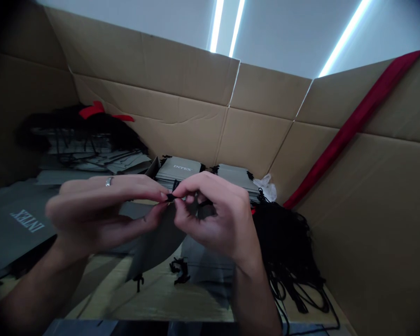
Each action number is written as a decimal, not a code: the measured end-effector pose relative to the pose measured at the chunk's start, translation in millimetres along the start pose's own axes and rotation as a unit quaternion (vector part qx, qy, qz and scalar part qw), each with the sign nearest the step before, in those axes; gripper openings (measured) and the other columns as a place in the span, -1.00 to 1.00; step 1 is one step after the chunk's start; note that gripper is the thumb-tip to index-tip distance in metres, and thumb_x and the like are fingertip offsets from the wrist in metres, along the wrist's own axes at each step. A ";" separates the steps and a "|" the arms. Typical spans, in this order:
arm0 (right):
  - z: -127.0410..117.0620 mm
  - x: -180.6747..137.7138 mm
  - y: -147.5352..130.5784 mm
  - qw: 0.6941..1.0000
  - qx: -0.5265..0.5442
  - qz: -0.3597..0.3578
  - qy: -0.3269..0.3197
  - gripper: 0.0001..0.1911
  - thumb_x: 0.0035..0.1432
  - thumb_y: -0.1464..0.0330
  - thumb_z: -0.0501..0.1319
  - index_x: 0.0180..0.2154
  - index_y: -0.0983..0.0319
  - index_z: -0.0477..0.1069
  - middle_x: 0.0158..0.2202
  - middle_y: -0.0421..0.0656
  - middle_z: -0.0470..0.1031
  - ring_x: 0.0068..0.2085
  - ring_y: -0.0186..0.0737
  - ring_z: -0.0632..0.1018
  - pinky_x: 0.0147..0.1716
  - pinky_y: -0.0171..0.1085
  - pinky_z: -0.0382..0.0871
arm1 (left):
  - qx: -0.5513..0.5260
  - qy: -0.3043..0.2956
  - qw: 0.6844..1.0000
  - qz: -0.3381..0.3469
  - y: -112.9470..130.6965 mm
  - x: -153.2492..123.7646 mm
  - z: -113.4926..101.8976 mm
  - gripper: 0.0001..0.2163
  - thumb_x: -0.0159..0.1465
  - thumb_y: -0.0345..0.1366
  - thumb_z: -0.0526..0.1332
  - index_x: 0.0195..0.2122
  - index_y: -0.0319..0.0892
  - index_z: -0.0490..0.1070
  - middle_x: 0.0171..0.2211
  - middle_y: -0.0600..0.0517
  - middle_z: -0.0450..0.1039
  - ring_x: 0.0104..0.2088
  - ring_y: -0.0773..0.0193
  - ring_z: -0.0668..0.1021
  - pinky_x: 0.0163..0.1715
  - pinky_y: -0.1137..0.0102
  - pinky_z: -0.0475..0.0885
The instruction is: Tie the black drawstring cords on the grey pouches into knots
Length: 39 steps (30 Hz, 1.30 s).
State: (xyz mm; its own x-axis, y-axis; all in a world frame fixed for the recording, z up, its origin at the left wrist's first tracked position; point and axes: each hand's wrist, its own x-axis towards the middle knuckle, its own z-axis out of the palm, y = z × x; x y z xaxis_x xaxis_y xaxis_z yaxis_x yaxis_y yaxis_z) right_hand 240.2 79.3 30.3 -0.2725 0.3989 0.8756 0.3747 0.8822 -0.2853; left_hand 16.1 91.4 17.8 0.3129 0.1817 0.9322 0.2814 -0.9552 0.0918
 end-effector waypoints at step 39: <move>7.4 3.3 2.8 0.998 -0.015 -0.037 0.052 -0.75 0.17 0.62 0.40 -0.19 0.18 0.60 -0.27 -0.30 0.67 -0.33 -0.41 0.60 -0.30 -0.38 0.53 | 0.146 0.045 0.986 0.072 1.2 1.4 7.6 -0.81 0.33 -0.54 0.47 -0.10 -0.17 0.61 -0.22 0.04 0.77 -0.25 0.31 0.79 -0.09 0.53 0.68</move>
State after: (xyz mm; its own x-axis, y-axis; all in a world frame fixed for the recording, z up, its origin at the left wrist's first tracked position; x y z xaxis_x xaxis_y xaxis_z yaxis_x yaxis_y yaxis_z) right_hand 233.8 84.9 29.6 -0.2079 0.3034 0.9299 0.3831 0.9000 -0.2080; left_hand 23.7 92.2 16.6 0.2911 0.0151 0.9566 0.4927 -0.8595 -0.1363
